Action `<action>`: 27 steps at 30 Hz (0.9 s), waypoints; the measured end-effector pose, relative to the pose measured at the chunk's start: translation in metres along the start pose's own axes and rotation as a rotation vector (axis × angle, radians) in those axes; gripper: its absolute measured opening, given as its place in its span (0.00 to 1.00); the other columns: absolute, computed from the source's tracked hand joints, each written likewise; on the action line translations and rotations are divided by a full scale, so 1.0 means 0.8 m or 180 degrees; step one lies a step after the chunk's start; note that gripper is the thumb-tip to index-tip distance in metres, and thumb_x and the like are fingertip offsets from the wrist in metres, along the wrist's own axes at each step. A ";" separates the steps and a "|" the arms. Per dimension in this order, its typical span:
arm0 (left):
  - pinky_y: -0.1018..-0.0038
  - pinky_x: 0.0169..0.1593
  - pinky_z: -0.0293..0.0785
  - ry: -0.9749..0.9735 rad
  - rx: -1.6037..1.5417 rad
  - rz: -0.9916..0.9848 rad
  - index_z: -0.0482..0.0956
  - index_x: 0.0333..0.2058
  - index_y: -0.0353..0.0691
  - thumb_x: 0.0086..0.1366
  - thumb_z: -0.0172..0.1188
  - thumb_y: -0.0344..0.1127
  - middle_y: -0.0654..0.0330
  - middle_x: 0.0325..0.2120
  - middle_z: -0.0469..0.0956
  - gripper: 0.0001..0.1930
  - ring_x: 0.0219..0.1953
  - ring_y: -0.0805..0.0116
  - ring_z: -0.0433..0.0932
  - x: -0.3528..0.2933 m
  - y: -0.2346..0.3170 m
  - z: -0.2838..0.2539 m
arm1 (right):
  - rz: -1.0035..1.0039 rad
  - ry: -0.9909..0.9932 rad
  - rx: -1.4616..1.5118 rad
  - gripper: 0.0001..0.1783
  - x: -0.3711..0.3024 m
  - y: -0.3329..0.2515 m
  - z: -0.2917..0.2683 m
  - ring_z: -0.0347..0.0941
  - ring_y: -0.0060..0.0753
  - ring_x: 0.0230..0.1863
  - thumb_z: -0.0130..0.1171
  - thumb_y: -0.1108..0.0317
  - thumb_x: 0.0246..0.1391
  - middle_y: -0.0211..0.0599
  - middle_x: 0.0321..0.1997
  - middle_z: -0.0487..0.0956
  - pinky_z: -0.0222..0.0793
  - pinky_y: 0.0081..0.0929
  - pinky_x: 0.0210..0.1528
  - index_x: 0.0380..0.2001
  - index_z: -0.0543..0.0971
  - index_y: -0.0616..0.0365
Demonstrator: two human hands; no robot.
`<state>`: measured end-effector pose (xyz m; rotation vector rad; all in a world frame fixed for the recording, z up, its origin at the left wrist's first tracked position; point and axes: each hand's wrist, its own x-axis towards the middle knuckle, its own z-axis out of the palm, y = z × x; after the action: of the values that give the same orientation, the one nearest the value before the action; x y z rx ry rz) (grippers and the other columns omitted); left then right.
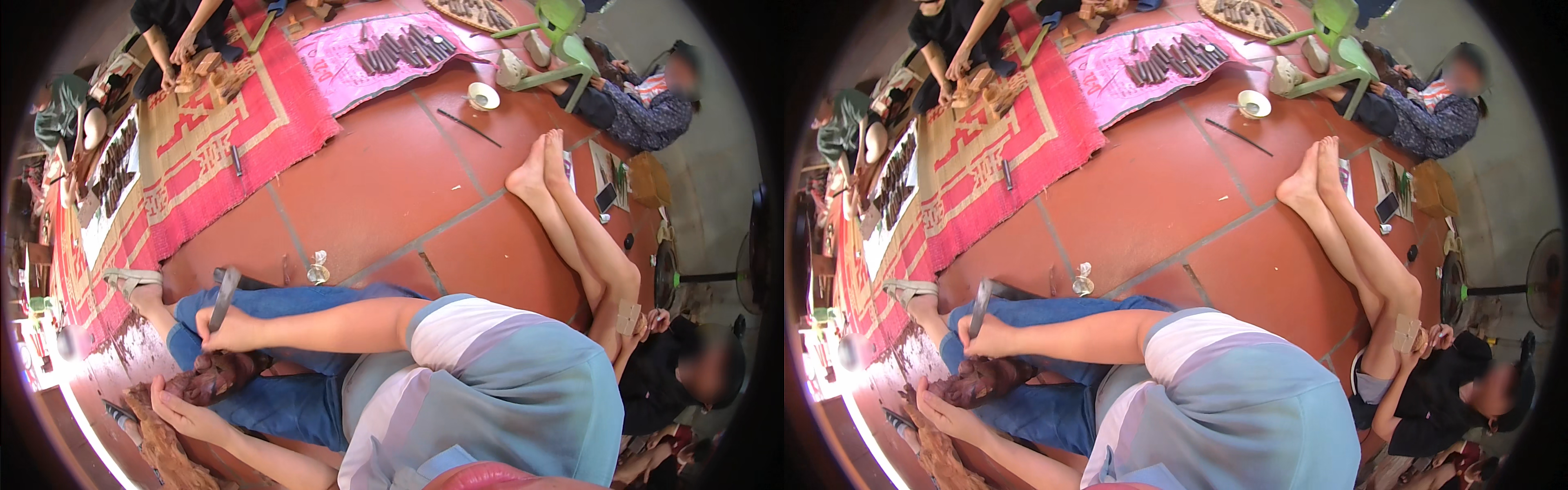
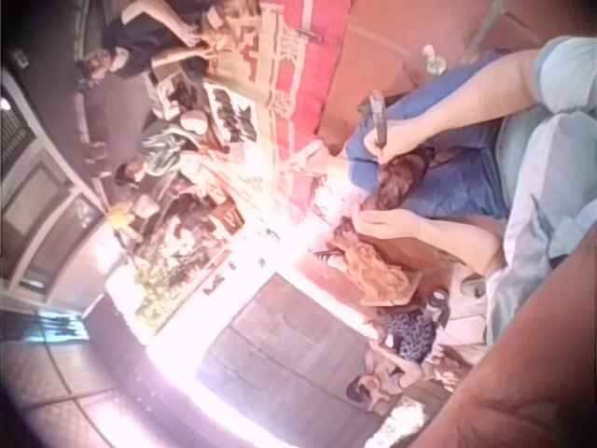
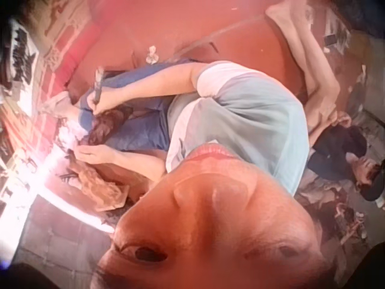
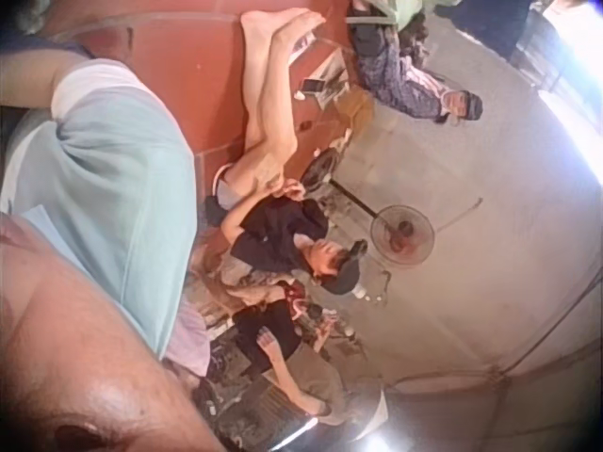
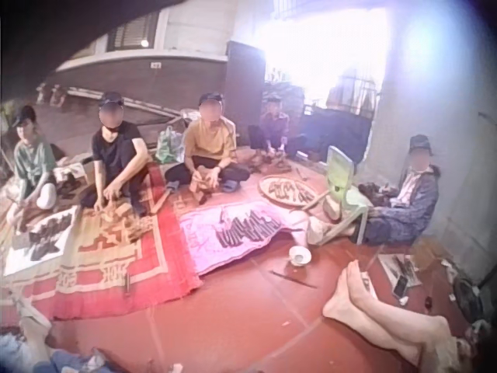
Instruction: The person sits on the floor and uses a small knife to carve a piece of wood held in their left hand. They repeatedly scrape and shape the wood surface, rotating the piece to access different sides.
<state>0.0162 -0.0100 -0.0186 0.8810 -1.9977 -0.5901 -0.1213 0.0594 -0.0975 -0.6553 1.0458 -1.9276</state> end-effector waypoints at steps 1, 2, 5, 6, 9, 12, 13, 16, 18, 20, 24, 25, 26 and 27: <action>0.73 0.44 0.74 -0.0020 0.0266 0.0105 0.70 0.49 0.29 0.73 0.39 0.39 0.53 0.43 0.73 0.18 0.40 0.65 0.76 0.002 -0.003 -0.002 | -0.0374 0.0036 -0.0223 0.10 -0.001 0.001 0.004 0.70 0.18 0.26 0.64 0.74 0.39 0.25 0.19 0.72 0.65 0.22 0.27 0.18 0.70 0.55; 0.73 0.44 0.74 0.0002 0.0257 0.0134 0.70 0.49 0.29 0.73 0.39 0.39 0.53 0.43 0.73 0.18 0.40 0.65 0.76 0.002 -0.001 -0.004 | -0.0198 -0.0050 -0.0452 0.10 -0.007 -0.010 0.016 0.69 0.18 0.26 0.64 0.74 0.39 0.25 0.19 0.72 0.65 0.23 0.28 0.19 0.71 0.55; 0.73 0.43 0.73 0.0014 0.0071 0.0127 0.71 0.48 0.30 0.72 0.40 0.39 0.54 0.40 0.74 0.18 0.38 0.66 0.76 0.001 0.005 -0.004 | -0.0580 -0.0206 -0.0391 0.11 0.002 0.016 0.010 0.68 0.18 0.24 0.65 0.76 0.38 0.26 0.19 0.72 0.64 0.22 0.26 0.19 0.70 0.55; 0.75 0.41 0.73 0.0009 -0.0105 0.0042 0.72 0.48 0.31 0.72 0.40 0.41 0.56 0.36 0.75 0.19 0.36 0.68 0.75 -0.001 0.003 -0.002 | 0.0569 -0.0231 0.0545 0.12 0.001 0.005 0.000 0.67 0.17 0.21 0.64 0.78 0.39 0.26 0.19 0.72 0.63 0.19 0.22 0.20 0.69 0.55; 0.76 0.40 0.73 0.0003 -0.0323 -0.0131 0.72 0.48 0.32 0.72 0.41 0.42 0.56 0.33 0.76 0.19 0.34 0.69 0.75 -0.002 0.000 -0.001 | 0.0072 0.0025 0.0254 0.13 -0.001 0.009 0.000 0.66 0.17 0.19 0.64 0.78 0.40 0.24 0.19 0.71 0.61 0.18 0.19 0.20 0.68 0.54; 0.76 0.39 0.73 0.0005 -0.0289 -0.0049 0.72 0.48 0.32 0.72 0.41 0.41 0.56 0.35 0.75 0.18 0.33 0.69 0.75 0.000 -0.001 -0.005 | -0.0532 -0.0105 -0.0880 0.13 -0.004 0.003 0.028 0.66 0.18 0.19 0.65 0.77 0.40 0.24 0.20 0.71 0.59 0.18 0.20 0.20 0.68 0.54; 0.76 0.39 0.73 -0.0041 -0.0379 -0.0135 0.72 0.48 0.32 0.72 0.41 0.40 0.55 0.36 0.75 0.18 0.33 0.69 0.75 -0.004 0.003 -0.005 | -0.0096 -0.0215 -0.0270 0.13 -0.003 0.004 0.023 0.66 0.19 0.20 0.65 0.77 0.40 0.23 0.19 0.71 0.59 0.18 0.21 0.20 0.69 0.54; 0.76 0.38 0.73 -0.0051 -0.0400 0.0068 0.72 0.48 0.32 0.72 0.41 0.39 0.55 0.40 0.74 0.17 0.33 0.69 0.75 0.000 0.010 0.003 | 0.0727 -0.0333 0.0919 0.12 0.006 0.010 -0.012 0.65 0.18 0.22 0.65 0.77 0.39 0.23 0.18 0.69 0.59 0.18 0.23 0.20 0.69 0.54; 0.76 0.38 0.73 -0.0037 -0.0147 0.0285 0.72 0.48 0.32 0.72 0.41 0.39 0.55 0.42 0.73 0.17 0.33 0.69 0.75 0.000 0.003 0.000 | -0.0003 -0.0214 0.0210 0.13 0.003 0.005 0.007 0.65 0.17 0.20 0.63 0.79 0.41 0.25 0.18 0.69 0.58 0.17 0.20 0.20 0.68 0.55; 0.76 0.39 0.74 -0.0025 0.0216 0.0487 0.72 0.48 0.31 0.72 0.41 0.39 0.55 0.43 0.73 0.17 0.33 0.69 0.76 0.004 -0.010 -0.006 | -0.0807 -0.0231 -0.0711 0.13 0.001 0.002 0.022 0.65 0.17 0.19 0.61 0.80 0.44 0.27 0.18 0.69 0.57 0.16 0.17 0.22 0.67 0.54; 0.74 0.41 0.73 -0.0032 -0.0232 0.0189 0.72 0.47 0.31 0.72 0.41 0.38 0.55 0.42 0.73 0.17 0.34 0.68 0.76 -0.001 -0.010 -0.001 | 0.0700 -0.0374 0.0870 0.13 0.009 0.009 -0.012 0.66 0.16 0.18 0.63 0.77 0.44 0.24 0.19 0.70 0.60 0.16 0.18 0.22 0.68 0.53; 0.74 0.42 0.73 -0.0051 -0.0378 0.0080 0.72 0.47 0.31 0.72 0.41 0.38 0.55 0.43 0.73 0.17 0.35 0.68 0.76 -0.003 -0.005 -0.003 | 0.0547 -0.0292 0.0783 0.13 0.007 0.014 -0.010 0.66 0.16 0.19 0.63 0.77 0.44 0.24 0.19 0.71 0.60 0.16 0.18 0.22 0.68 0.53; 0.74 0.42 0.73 -0.0054 -0.0556 -0.0042 0.72 0.46 0.31 0.72 0.41 0.38 0.55 0.43 0.73 0.16 0.37 0.67 0.76 -0.003 -0.003 0.000 | 0.0397 -0.0211 0.0659 0.13 0.004 0.012 -0.006 0.66 0.15 0.19 0.63 0.77 0.44 0.24 0.20 0.71 0.61 0.16 0.19 0.22 0.68 0.53; 0.73 0.44 0.72 -0.0013 -0.0243 0.0220 0.72 0.46 0.30 0.72 0.41 0.37 0.55 0.43 0.73 0.16 0.39 0.66 0.75 -0.002 -0.003 -0.001 | 0.0240 -0.0160 0.0513 0.13 0.003 0.007 -0.001 0.66 0.15 0.20 0.63 0.77 0.44 0.24 0.20 0.71 0.61 0.16 0.19 0.22 0.68 0.53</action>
<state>0.0183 -0.0106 -0.0204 0.7625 -1.9874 -0.6249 -0.1206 0.0558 -0.1024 -0.5627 0.8617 -1.8971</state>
